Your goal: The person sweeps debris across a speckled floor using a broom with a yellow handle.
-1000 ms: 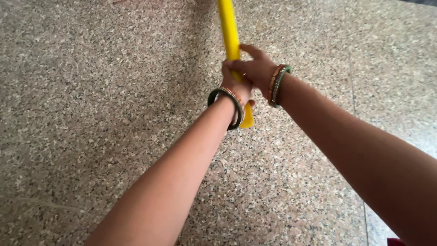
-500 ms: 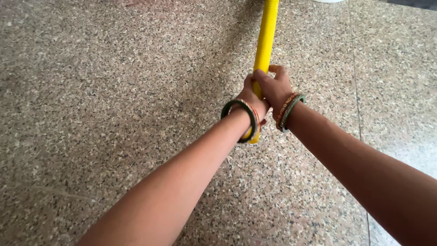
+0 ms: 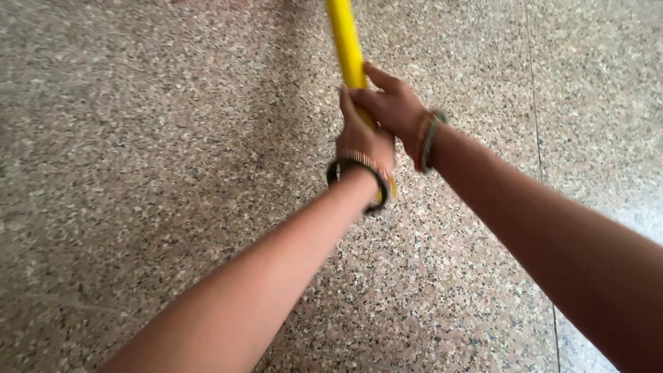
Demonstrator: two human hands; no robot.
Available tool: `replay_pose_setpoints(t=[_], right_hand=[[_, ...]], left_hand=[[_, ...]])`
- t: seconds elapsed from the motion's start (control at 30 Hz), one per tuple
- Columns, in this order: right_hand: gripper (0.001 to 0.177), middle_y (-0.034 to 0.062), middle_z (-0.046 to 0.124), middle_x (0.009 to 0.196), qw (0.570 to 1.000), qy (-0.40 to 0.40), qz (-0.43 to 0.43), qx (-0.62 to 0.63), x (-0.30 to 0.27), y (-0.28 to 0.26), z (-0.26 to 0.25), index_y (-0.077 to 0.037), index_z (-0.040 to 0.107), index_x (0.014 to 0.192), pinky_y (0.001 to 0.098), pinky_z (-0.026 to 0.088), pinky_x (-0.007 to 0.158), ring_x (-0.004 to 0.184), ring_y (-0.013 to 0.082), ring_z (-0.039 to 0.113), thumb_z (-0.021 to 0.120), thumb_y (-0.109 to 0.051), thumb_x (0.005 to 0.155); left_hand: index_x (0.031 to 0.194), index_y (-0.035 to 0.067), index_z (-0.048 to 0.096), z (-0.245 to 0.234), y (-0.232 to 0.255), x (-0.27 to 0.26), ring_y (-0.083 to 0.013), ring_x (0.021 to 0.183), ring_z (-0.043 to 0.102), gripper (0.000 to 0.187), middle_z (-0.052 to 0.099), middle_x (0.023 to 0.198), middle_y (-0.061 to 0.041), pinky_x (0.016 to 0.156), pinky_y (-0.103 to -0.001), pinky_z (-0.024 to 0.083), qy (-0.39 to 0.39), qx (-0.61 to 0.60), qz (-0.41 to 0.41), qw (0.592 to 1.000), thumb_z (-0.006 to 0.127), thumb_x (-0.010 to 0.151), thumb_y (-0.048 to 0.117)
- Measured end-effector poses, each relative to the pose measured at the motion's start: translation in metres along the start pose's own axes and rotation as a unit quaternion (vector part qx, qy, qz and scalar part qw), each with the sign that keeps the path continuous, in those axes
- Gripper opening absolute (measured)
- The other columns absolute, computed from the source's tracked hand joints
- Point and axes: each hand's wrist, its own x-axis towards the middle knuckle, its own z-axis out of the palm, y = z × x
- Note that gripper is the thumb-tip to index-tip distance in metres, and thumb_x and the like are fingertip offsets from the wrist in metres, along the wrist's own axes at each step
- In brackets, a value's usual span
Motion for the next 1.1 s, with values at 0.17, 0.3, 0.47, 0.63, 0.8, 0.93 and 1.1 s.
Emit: replay_pose_setpoints(t=[0.17,0.3,0.47,0.63,0.8,0.93,1.1], right_hand=[[0.071,0.0149,0.073,0.123,0.994,0.043,-0.021,-0.1,0.037,0.015,0.001,-0.013,0.041,0.154,0.0292,0.062,0.086,0.102,0.0178,0.076,0.072,-0.029,0.092],[0.071,0.0185,0.072,0.123,0.994,0.074,-0.01,-0.074,0.056,0.02,-0.004,-0.013,0.042,0.153,0.0301,0.065,0.085,0.103,0.0204,0.077,0.073,-0.025,0.09],[0.075,0.0178,0.071,0.113,0.983,0.163,0.065,0.05,0.027,-0.008,-0.003,-0.016,0.038,0.15,0.0347,0.065,0.078,0.095,0.023,0.078,0.073,-0.02,0.084],[0.065,0.0203,0.07,0.105,0.97,0.199,0.109,0.081,-0.004,-0.009,0.0,-0.003,0.041,0.134,0.0414,0.066,0.073,0.09,0.0278,0.076,0.075,-0.022,0.083],[0.048,0.0205,0.073,0.102,0.976,0.142,0.124,0.108,-0.021,0.008,0.018,0.004,0.06,0.116,0.0443,0.064,0.068,0.087,0.031,0.073,0.07,-0.031,0.085],[0.051,0.0158,0.072,0.102,0.974,0.108,0.174,0.102,-0.046,0.0,0.036,-0.001,0.061,0.118,0.0505,0.059,0.078,0.095,0.0297,0.071,0.064,-0.041,0.087],[0.052,0.0155,0.07,0.104,0.963,0.091,0.212,0.139,-0.086,-0.006,0.063,-0.003,0.06,0.119,0.0546,0.051,0.086,0.103,0.0316,0.066,0.06,-0.044,0.088]], left_hand=[[0.156,0.047,-0.009,0.005,0.0,0.038,-0.0288,0.071,0.07,0.084,0.065,0.123,-0.009,0.049,-0.038,0.056,-0.102,-0.105,-0.081,0.986,0.05,0.099,0.027],[0.154,0.04,0.002,0.009,0.001,0.068,-0.0265,0.063,0.067,0.07,0.065,0.121,-0.008,0.041,-0.036,0.051,-0.151,-0.07,-0.044,0.985,0.05,0.103,0.032],[0.155,0.041,0.007,0.005,0.016,0.073,-0.0236,0.056,0.063,0.087,0.071,0.104,-0.01,0.04,-0.036,0.05,-0.185,-0.017,-0.045,0.982,0.065,0.095,0.02],[0.155,0.027,0.018,0.007,0.015,0.036,-0.0261,0.05,0.058,0.065,0.071,0.093,-0.018,0.036,-0.04,0.046,-0.184,-0.019,-0.055,0.981,0.052,0.1,0.02],[0.151,0.022,0.019,-0.015,-0.008,0.003,-0.0245,0.053,0.061,0.071,0.069,0.112,-0.011,0.037,-0.039,0.048,-0.218,0.007,0.001,0.976,0.062,0.095,0.015],[0.154,0.026,0.006,-0.049,-0.013,-0.028,-0.0248,0.055,0.061,0.086,0.067,0.122,-0.01,0.043,-0.036,0.051,-0.218,0.078,-0.033,0.972,0.063,0.093,0.009],[0.156,0.026,0.004,-0.09,-0.009,-0.082,-0.0243,0.059,0.065,0.085,0.068,0.119,-0.011,0.044,-0.035,0.053,-0.241,0.14,-0.024,0.96,0.061,0.095,0.011]])
